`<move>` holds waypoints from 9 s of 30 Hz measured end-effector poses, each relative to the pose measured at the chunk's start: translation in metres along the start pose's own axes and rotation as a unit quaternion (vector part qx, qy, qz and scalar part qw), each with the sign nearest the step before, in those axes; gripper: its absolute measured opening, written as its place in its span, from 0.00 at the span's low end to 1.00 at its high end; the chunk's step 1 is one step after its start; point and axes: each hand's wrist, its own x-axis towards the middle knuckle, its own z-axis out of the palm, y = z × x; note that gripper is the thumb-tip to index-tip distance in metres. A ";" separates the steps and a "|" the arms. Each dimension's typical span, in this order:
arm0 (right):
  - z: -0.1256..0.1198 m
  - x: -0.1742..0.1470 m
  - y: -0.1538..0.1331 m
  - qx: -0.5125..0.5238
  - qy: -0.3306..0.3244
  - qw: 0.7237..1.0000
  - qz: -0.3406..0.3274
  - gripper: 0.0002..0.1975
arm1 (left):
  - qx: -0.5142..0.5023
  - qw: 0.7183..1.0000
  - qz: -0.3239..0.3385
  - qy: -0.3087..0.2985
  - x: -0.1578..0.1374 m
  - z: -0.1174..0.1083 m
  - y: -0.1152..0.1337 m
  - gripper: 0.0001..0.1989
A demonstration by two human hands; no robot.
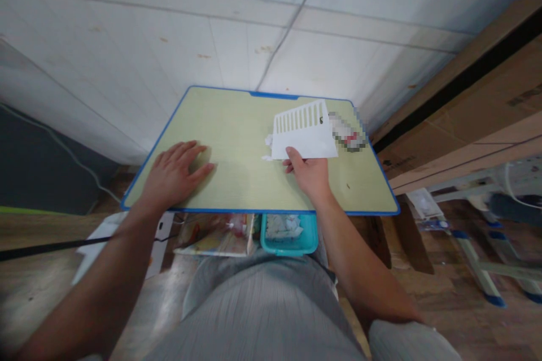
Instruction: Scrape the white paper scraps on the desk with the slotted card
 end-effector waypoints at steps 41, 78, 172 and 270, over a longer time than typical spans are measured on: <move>-0.073 -0.074 0.006 -0.037 -0.016 0.999 0.007 0.26 | 0.016 1.000 0.012 0.011 0.005 0.007 -0.010 0.29; 0.001 -0.012 0.003 -0.012 -0.034 0.999 -0.016 0.27 | -0.048 0.999 -0.018 0.006 0.096 0.030 0.034 0.23; -0.052 -0.059 0.004 -0.024 0.031 0.999 0.003 0.26 | -0.048 0.998 -0.042 0.028 0.098 0.032 0.035 0.18; 0.009 -0.081 -0.011 -0.015 -0.109 0.993 0.039 0.21 | -0.051 0.997 -0.060 0.010 0.095 0.024 0.048 0.16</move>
